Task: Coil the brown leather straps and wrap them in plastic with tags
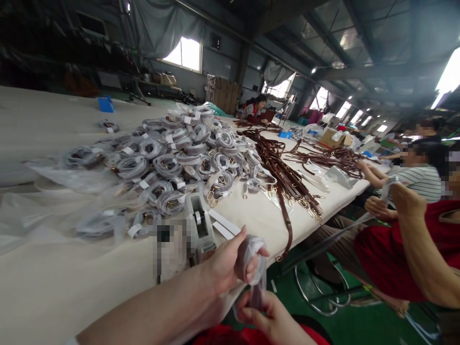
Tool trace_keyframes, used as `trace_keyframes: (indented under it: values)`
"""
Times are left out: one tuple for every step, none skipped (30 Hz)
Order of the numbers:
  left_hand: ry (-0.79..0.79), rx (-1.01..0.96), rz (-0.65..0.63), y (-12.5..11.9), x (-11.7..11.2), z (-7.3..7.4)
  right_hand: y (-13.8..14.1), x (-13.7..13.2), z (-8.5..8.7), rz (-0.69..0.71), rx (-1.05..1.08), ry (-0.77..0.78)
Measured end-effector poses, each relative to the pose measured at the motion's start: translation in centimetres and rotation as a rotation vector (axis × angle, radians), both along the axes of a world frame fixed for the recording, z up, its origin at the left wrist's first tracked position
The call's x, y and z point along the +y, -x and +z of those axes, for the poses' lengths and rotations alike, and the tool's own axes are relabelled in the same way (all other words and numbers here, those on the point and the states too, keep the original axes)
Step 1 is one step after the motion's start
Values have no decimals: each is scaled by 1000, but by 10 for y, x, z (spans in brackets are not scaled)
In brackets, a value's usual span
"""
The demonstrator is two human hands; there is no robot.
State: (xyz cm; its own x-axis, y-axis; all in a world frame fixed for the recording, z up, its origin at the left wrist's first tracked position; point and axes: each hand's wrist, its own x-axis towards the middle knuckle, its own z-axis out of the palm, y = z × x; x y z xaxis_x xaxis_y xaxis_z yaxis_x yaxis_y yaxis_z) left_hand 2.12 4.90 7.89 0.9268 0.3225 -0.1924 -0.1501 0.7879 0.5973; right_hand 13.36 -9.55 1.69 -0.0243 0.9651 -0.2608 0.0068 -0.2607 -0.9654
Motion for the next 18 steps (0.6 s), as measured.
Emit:
trace_keyframes:
  values:
    - [9,-9,35,1,3,3,2,-1,-3,-5,82,30]
    - [16,-22,66,1,5,6,3,-3,-5,-18,149,46]
    - [21,-38,92,2,6,8,4,-3,-6,-35,197,50]
    - [23,-53,117,2,7,10,5,-3,-8,-49,230,43]
    - [18,-66,143,3,8,11,6,-3,-9,-59,252,33]
    - [1,-73,181,3,9,11,6,-3,-9,-64,268,25]
    - [-37,-76,232,3,9,10,7,-2,-10,-66,282,22]
    - [-105,-72,289,4,9,8,7,-2,-9,-65,298,29]
    - [-213,-54,342,5,9,5,7,-2,-9,-68,313,43]
    - [-373,-23,388,6,8,1,6,-2,-7,-73,327,59]
    - [-582,15,424,7,6,-4,6,-3,-4,-77,339,70]
    - [-829,50,444,8,4,-10,5,-3,0,-81,348,75]
    - [-1095,71,444,10,1,-16,3,-4,4,-86,355,70]
    - [-1353,75,429,11,-2,-23,1,-5,9,-88,362,65]
    - [-1576,56,401,11,-4,-29,-1,-6,14,-89,372,68]
    - [-1751,22,361,12,-7,-34,-4,-8,19,-87,386,81]
    - [-1875,-8,319,12,-8,-38,-7,-10,23,-79,403,106]
    - [-1950,-21,283,11,-8,-42,-11,-12,27,-68,419,137]
